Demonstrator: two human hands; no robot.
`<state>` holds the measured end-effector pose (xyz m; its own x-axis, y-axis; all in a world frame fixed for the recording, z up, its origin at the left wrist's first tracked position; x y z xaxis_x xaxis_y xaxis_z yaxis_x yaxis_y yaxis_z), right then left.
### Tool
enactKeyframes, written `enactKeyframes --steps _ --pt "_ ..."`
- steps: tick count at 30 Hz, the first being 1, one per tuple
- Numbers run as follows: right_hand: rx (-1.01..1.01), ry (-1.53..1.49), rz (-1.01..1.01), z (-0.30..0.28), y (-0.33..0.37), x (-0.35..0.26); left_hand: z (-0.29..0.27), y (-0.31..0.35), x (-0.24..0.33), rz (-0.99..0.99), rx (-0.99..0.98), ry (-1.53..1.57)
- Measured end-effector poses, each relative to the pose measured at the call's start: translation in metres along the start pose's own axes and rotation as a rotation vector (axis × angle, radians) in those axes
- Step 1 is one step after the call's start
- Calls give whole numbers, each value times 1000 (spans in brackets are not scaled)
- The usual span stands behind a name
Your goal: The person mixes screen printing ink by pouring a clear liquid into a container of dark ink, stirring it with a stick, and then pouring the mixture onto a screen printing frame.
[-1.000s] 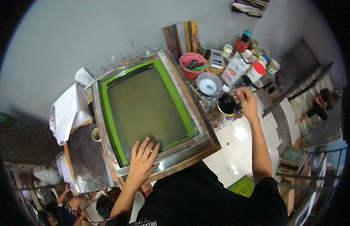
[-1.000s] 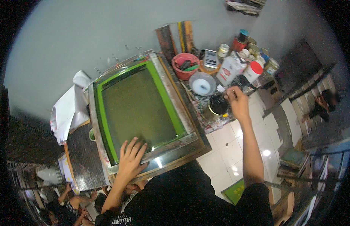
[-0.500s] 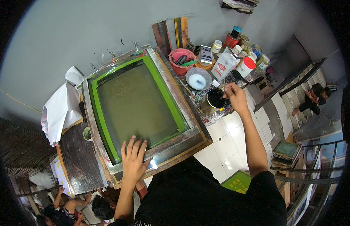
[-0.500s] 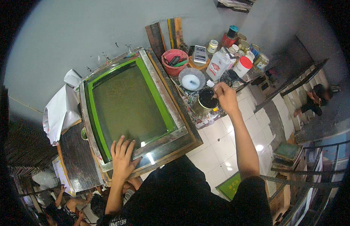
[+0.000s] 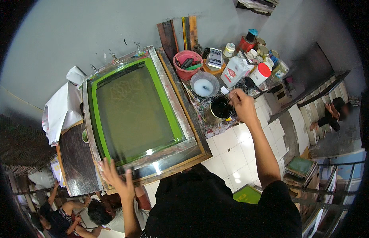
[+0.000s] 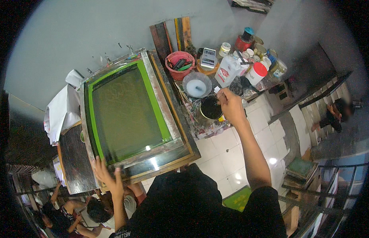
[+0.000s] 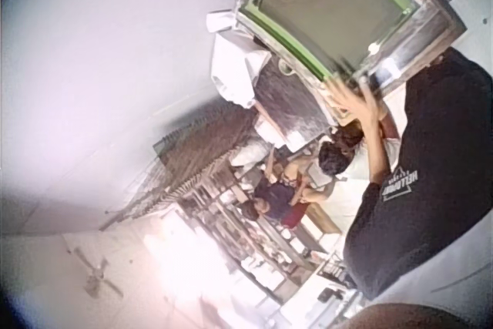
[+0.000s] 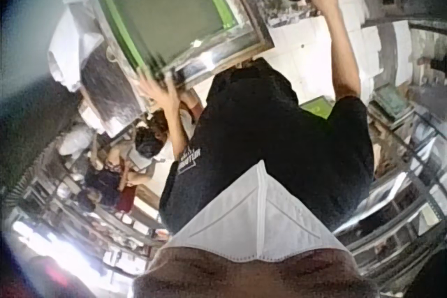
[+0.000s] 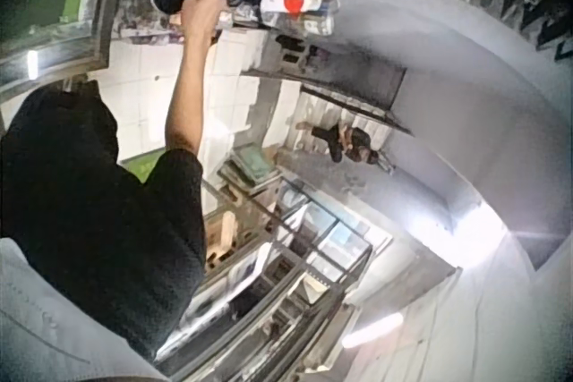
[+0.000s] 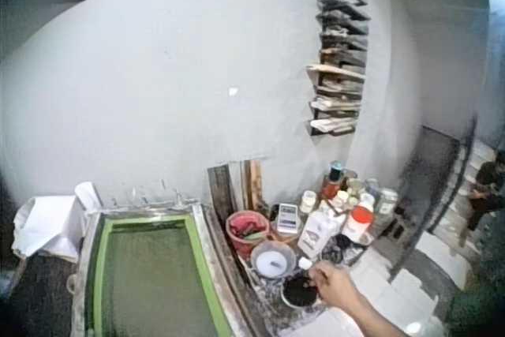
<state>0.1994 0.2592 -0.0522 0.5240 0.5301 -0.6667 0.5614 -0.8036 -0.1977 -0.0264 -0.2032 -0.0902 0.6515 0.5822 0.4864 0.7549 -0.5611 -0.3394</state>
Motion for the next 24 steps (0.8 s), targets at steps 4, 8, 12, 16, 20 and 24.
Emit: enactKeyframes --steps 4,8,12,16,20,24 --pt "-118 -225 -104 8 -4 21 3 15 -34 -132 309 93" --pt "-16 53 -79 -2 -4 5 15 24 -52 -237 473 259" --pt "-123 -23 -150 2 -7 7 17 20 -50 -194 478 178" --pt "-228 149 -192 -14 -8 0 16 23 -52 -207 482 173" --pt "-332 148 -239 -22 -9 -5 15 19 -51 -204 474 196" --pt "-491 182 -213 -28 -10 -12 15 17 -51 -215 468 213"
Point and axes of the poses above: each hand's wrist, its own y-axis away from the middle knuckle, its own z-axis out of the palm, x = y × z, the point moved 2 cm from there along -y, towards the middle knuckle, and after that the axes turned 9 degrees about y, right-handed, at the moved point
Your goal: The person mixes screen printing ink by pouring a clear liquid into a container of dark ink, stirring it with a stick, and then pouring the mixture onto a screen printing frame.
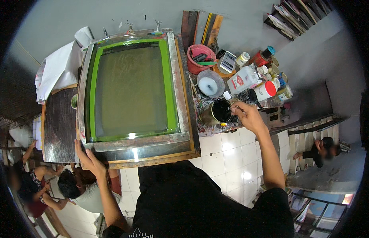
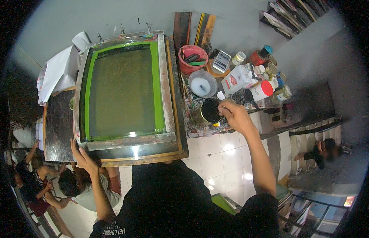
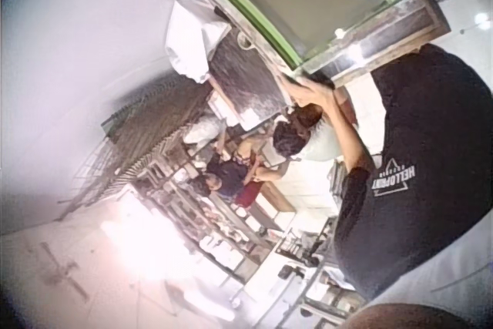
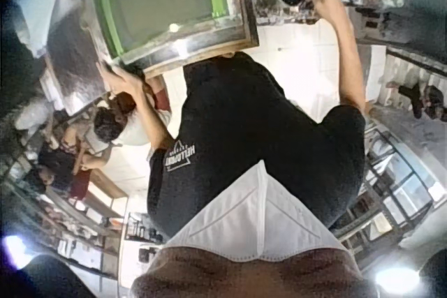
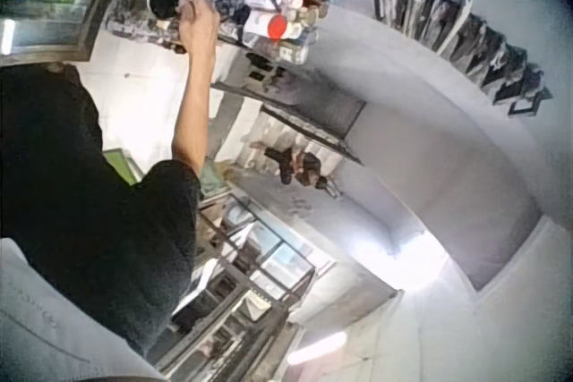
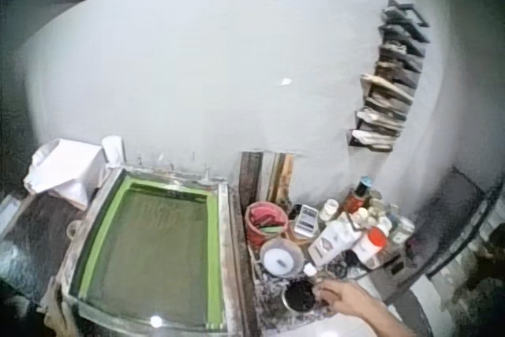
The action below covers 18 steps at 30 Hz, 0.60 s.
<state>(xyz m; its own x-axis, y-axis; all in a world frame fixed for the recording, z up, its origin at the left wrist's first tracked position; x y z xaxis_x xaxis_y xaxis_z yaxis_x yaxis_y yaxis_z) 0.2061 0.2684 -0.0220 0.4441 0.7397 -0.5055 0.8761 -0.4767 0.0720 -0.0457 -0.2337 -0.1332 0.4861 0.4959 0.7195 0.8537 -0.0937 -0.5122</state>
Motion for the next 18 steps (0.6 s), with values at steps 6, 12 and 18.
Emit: enactKeyframes --steps 6,12,18 --pt "-113 37 -20 1 -11 -3 -2 3 -5 4 29 -10" --pt "-131 28 -12 2 -13 -4 0 2 -6 -27 22 13" --pt "-90 -66 74 10 -17 -6 0 2 -9 -33 20 41"
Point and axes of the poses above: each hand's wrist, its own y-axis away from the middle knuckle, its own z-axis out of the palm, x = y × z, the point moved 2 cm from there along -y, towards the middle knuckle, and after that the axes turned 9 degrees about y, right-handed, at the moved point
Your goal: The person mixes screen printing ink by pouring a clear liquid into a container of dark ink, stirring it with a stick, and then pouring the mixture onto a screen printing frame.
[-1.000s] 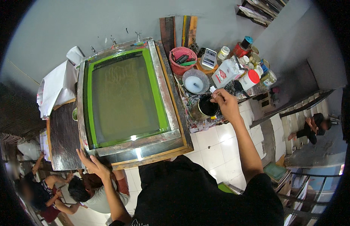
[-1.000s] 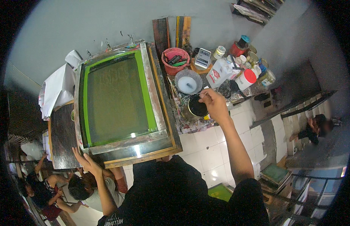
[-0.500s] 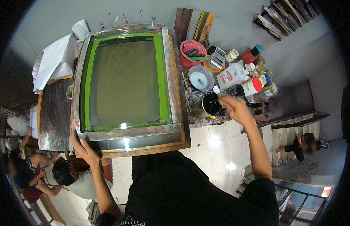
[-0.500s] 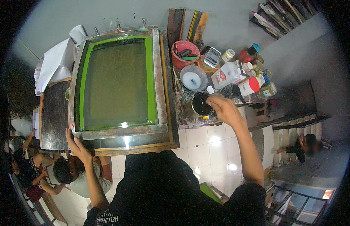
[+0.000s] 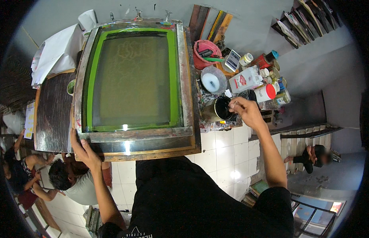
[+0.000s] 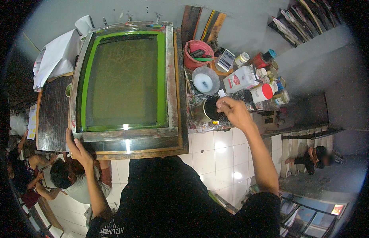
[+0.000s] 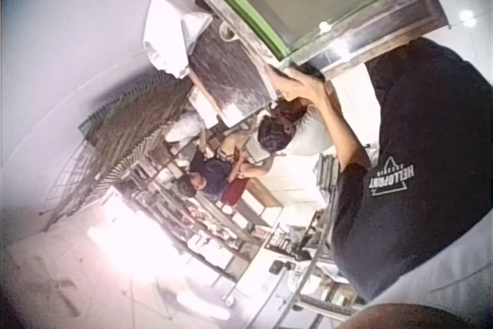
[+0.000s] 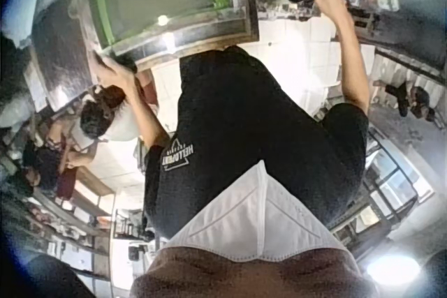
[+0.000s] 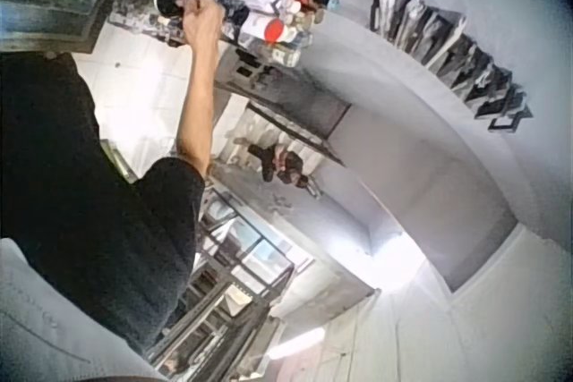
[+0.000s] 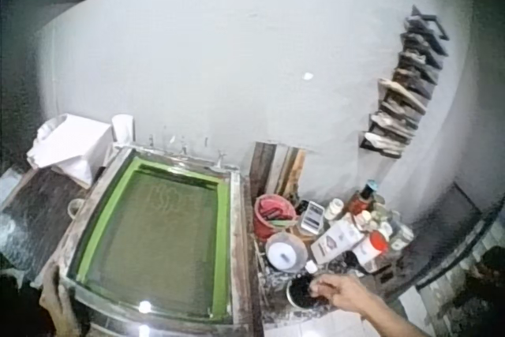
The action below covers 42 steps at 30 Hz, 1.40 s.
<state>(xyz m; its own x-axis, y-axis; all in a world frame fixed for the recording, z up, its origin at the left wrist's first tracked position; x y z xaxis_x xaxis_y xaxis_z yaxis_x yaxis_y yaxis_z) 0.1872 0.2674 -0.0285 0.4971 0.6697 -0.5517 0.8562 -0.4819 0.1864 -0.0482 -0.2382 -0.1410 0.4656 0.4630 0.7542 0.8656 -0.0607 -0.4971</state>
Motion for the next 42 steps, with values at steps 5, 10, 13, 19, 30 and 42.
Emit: enactKeyframes --steps 5,10,13,19,30,42 --pt "67 68 -18 4 -8 -3 -2 0 0 -1 1 -4" --pt "206 200 -57 0 -14 -11 -2 1 -1 4 -1 2" --pt "82 -24 44 3 -11 -4 -2 1 0 -11 -6 8" --pt "106 12 53 3 -13 4 -2 1 -2 -13 -11 0" --pt "237 35 12 4 -12 3 -4 -1 0 4 -21 -9" --pt "349 -7 3 0 15 1 -3 1 0 1 -14 -5"
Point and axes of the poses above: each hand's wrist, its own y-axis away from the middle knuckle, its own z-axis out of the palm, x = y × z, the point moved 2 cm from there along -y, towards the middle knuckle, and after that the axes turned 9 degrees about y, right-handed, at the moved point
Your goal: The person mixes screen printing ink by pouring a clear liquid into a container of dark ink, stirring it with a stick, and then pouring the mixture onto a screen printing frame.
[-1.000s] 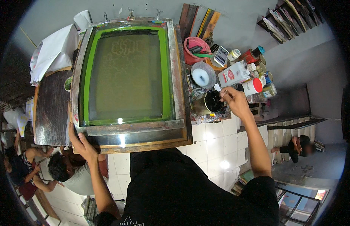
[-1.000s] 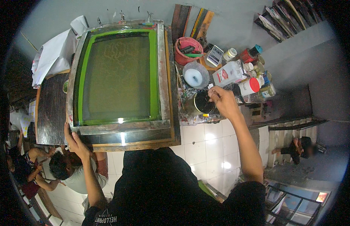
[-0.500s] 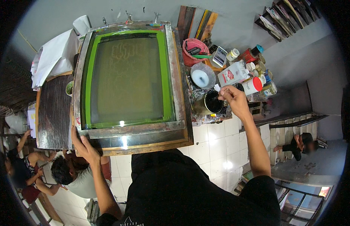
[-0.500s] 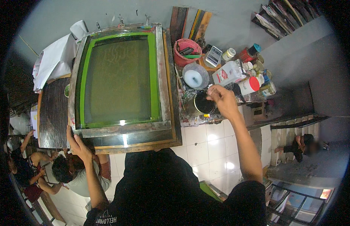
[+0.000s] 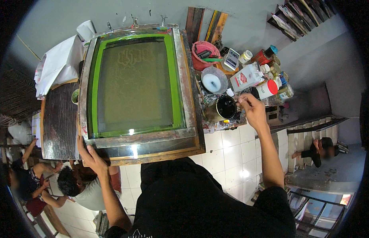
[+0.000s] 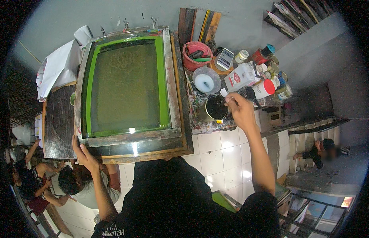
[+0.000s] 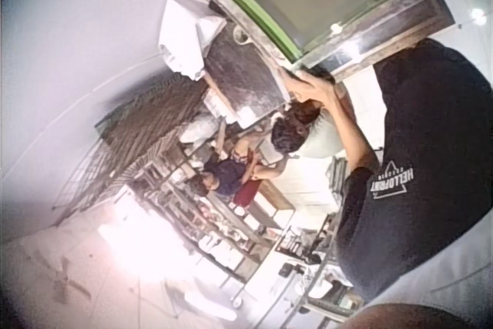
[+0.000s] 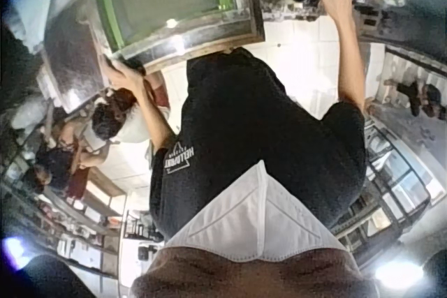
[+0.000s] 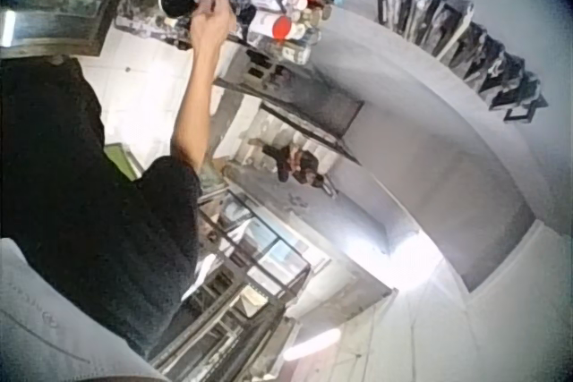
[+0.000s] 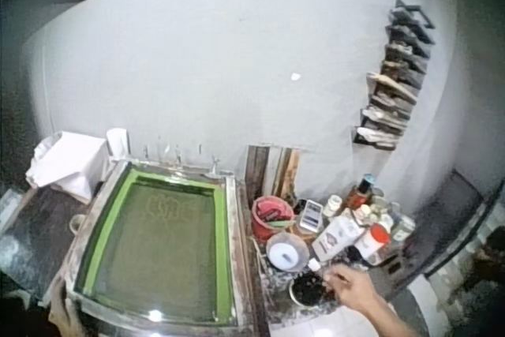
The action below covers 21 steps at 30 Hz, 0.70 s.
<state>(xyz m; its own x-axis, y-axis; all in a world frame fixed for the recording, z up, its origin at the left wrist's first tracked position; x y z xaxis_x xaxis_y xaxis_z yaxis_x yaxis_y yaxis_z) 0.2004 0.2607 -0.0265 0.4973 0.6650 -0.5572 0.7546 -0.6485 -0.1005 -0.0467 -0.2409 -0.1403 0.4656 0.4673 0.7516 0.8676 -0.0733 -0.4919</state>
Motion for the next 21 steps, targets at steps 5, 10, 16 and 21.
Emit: enactKeyframes --steps 5,10,16,21 --pt "195 46 11 -25 23 -9 0 -1 4 -7 -6 -4" --pt "292 -170 -2 -45 37 -10 -1 1 -3 8 -5 17" --pt "369 -232 -42 -70 48 -16 -1 0 -1 -13 -24 19" --pt "399 -194 -52 -82 57 -21 10 -6 57 158 33 -88"
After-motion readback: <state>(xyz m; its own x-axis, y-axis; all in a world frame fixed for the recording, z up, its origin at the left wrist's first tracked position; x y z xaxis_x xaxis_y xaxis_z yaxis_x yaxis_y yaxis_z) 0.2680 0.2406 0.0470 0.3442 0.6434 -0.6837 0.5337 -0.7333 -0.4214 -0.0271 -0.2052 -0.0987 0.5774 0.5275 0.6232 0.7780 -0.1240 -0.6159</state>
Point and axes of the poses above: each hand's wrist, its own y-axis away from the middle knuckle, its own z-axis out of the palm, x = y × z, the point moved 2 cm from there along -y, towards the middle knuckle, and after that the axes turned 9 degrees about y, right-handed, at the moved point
